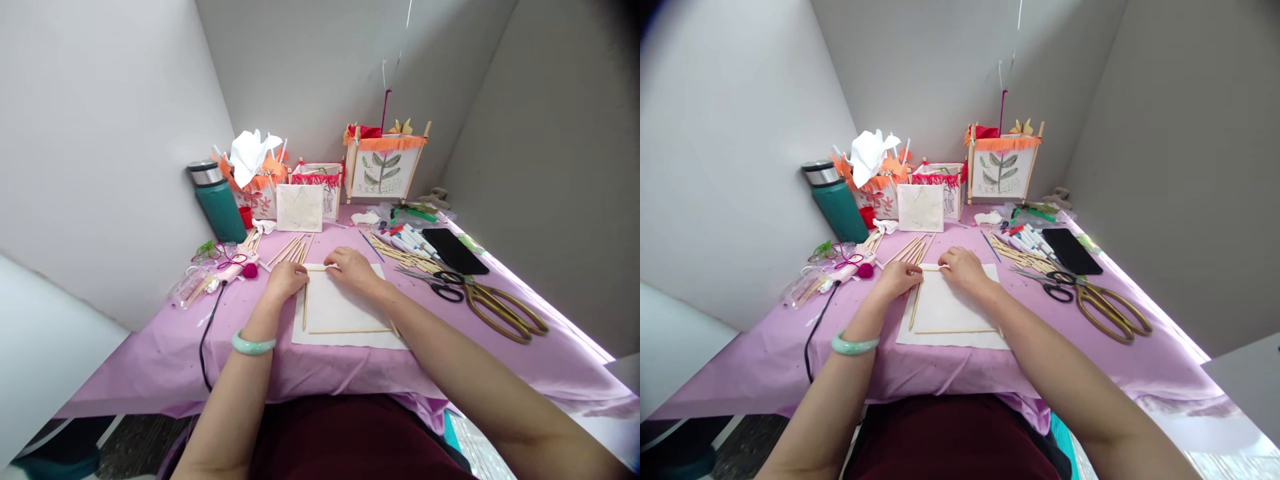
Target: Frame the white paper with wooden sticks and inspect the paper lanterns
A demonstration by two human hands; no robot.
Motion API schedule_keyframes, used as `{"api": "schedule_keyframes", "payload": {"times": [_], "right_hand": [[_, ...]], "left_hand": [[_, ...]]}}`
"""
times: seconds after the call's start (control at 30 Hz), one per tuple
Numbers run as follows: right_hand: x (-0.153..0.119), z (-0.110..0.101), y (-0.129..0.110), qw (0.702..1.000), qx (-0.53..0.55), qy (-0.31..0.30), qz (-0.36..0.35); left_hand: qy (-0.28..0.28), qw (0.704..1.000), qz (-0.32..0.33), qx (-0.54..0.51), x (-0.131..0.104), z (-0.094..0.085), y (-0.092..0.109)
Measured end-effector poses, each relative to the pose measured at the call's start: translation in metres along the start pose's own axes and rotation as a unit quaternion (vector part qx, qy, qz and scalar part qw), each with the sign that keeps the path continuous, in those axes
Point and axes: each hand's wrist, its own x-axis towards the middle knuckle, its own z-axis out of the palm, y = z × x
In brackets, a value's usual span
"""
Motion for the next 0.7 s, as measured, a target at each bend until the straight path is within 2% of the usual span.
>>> {"api": "schedule_keyframes", "payload": {"times": [0.07,0.17,0.23,0.4,0.7], "right_hand": [[-0.008,-0.013,-0.007,0.998,0.042,-0.029,-0.036],[-0.029,-0.031,-0.023,0.978,0.121,-0.133,-0.101],[-0.046,-0.038,-0.034,0.968,0.131,-0.177,-0.118],[-0.073,-0.036,-0.049,0.971,0.103,-0.180,-0.117],[-0.075,-0.024,-0.054,0.981,0.041,-0.154,-0.114]], "left_hand": [[0.002,1.000,-0.006,-0.010,0.000,0.000,0.000],[0.003,1.000,-0.005,-0.019,-0.001,-0.001,0.001],[0.002,1.000,-0.004,-0.017,-0.002,-0.001,0.002],[-0.005,1.000,-0.010,-0.017,-0.002,-0.002,0.003],[-0.013,0.998,-0.037,-0.051,-0.002,0.001,0.003]]}}
